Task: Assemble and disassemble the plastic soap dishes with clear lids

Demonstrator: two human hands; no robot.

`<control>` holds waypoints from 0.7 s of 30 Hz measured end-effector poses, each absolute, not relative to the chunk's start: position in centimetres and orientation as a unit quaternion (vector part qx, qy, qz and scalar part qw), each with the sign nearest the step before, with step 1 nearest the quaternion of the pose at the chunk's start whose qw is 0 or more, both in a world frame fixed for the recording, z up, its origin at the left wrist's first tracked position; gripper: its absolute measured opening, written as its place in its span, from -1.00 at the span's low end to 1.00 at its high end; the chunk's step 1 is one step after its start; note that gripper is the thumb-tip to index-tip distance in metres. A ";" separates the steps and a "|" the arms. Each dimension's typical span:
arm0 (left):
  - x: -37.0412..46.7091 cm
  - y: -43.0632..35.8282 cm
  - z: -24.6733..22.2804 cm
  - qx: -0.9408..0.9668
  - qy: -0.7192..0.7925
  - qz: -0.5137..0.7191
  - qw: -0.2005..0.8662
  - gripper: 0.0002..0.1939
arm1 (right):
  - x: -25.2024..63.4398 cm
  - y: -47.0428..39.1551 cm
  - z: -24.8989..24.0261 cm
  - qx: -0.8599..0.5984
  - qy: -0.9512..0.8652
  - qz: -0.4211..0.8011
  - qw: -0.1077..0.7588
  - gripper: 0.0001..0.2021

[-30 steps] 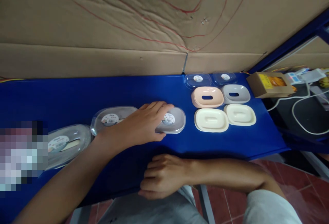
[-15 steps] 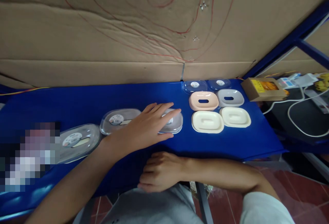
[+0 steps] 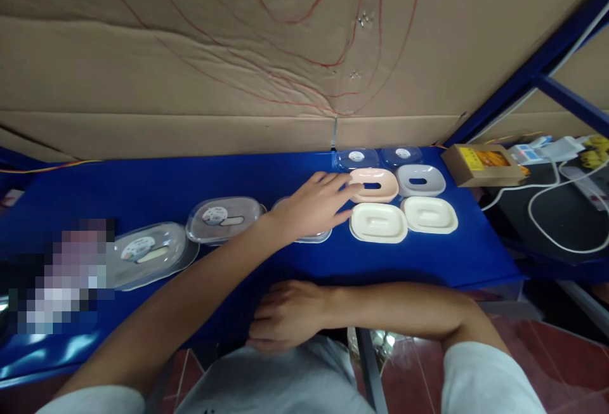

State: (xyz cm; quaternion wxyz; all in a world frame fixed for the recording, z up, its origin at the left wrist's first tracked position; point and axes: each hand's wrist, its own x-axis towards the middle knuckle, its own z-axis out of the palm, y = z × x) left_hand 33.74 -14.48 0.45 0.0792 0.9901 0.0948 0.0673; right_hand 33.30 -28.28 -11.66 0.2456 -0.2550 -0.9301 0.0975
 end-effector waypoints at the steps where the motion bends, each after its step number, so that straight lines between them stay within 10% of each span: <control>1: 35.0 -14.2 0.2 0.990 0.096 0.063 0.083 -0.50 | 33.4 -28.3 -11.7 -0.250 -0.931 0.102 0.245 -0.62; 21: 36.4 -12.5 1.0 0.967 0.096 0.086 0.219 -0.27 | 34.0 -28.7 -11.2 -0.233 -0.929 0.115 0.263 -0.58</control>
